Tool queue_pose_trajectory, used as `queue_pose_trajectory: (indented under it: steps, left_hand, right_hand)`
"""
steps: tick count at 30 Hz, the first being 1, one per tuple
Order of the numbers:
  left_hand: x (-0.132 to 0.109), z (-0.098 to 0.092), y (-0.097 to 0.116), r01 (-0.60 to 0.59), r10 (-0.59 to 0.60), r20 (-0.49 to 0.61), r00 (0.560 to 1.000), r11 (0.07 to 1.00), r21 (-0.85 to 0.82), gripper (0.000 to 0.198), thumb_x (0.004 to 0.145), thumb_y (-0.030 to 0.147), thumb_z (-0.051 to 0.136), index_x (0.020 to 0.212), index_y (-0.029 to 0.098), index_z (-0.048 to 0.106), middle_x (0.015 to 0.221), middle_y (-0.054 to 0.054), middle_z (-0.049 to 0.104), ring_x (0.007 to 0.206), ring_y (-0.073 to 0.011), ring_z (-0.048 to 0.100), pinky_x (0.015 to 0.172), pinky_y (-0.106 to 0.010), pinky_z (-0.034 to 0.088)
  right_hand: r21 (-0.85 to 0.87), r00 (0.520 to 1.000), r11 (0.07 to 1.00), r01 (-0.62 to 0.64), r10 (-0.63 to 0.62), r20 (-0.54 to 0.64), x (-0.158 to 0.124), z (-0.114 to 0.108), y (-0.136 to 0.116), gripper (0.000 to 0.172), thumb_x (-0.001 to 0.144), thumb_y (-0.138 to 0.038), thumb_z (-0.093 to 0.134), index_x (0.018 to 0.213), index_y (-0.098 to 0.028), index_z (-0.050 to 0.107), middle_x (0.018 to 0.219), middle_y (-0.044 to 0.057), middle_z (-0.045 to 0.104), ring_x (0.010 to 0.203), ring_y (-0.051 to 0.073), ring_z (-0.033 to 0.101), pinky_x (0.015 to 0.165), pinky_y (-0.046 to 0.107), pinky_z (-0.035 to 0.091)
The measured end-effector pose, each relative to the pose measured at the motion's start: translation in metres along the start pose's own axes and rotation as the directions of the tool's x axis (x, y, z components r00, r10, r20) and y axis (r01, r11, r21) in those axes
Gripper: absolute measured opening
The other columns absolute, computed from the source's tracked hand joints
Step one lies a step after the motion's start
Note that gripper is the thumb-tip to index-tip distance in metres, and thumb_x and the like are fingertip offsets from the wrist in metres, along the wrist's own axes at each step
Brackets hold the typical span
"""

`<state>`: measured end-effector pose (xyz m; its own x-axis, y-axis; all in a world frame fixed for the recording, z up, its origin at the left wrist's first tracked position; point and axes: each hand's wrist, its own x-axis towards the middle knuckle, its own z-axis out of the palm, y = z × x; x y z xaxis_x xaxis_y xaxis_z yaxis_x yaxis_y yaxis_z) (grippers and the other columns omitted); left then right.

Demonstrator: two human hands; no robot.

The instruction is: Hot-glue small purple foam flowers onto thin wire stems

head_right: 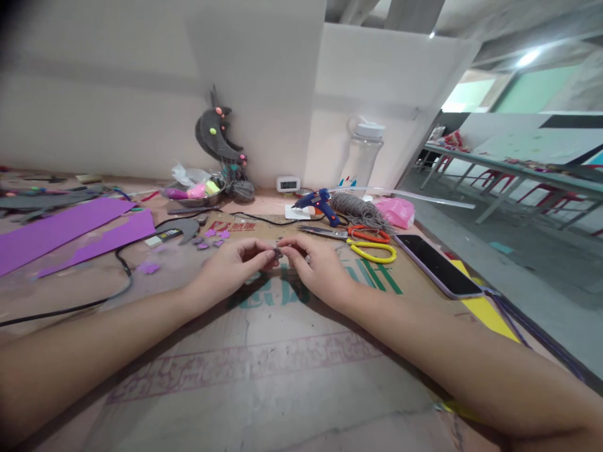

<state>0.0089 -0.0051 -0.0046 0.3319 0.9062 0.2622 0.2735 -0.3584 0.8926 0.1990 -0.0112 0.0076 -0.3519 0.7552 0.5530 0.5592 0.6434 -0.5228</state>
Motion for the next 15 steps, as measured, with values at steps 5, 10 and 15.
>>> queue_pose_trajectory:
  steps: [5,10,15]
  left_hand:
    - [0.0002,-0.0003,-0.0007,-0.018,0.018,0.003,1.000,1.000,-0.009,0.021,0.088,0.034,0.057,0.087,0.017,0.069,0.087,-0.005,0.072,0.079,-0.0163,0.064,0.073,-0.027,0.048]
    - [-0.0003,-0.0001,-0.0010,-0.045,0.048,0.046,0.998,0.998,-0.054,0.022,0.089,0.034,0.057,0.090,0.016,0.069,0.088,-0.005,0.072,0.082,-0.0165,0.064,0.075,-0.027,0.048]
    - [-0.0020,0.0000,0.0002,-0.055,0.057,0.052,0.997,0.997,-0.050,0.024,0.089,0.037,0.056,0.087,0.017,0.069,0.085,-0.004,0.071,0.079,-0.0162,0.064,0.072,-0.027,0.048]
  right_hand:
    - [0.240,0.982,0.953,-0.185,0.170,0.081,-0.0005,0.0029,-0.0048,0.022,0.092,-0.025,0.050,0.109,-0.017,0.061,0.067,-0.001,0.062,0.059,0.012,0.057,0.056,0.024,0.045]
    - [0.446,0.918,0.803,-0.395,0.323,0.230,0.0036,0.0053,-0.0060,0.019,0.088,-0.029,0.055,0.102,-0.017,0.057,0.056,-0.005,0.055,0.052,0.011,0.053,0.051,0.022,0.044]
    - [0.477,0.901,0.764,-0.434,0.361,0.241,0.0048,0.0050,-0.0055,0.015,0.085,-0.033,0.060,0.087,-0.018,0.056,0.056,-0.005,0.058,0.050,0.010,0.053,0.051,0.022,0.043]
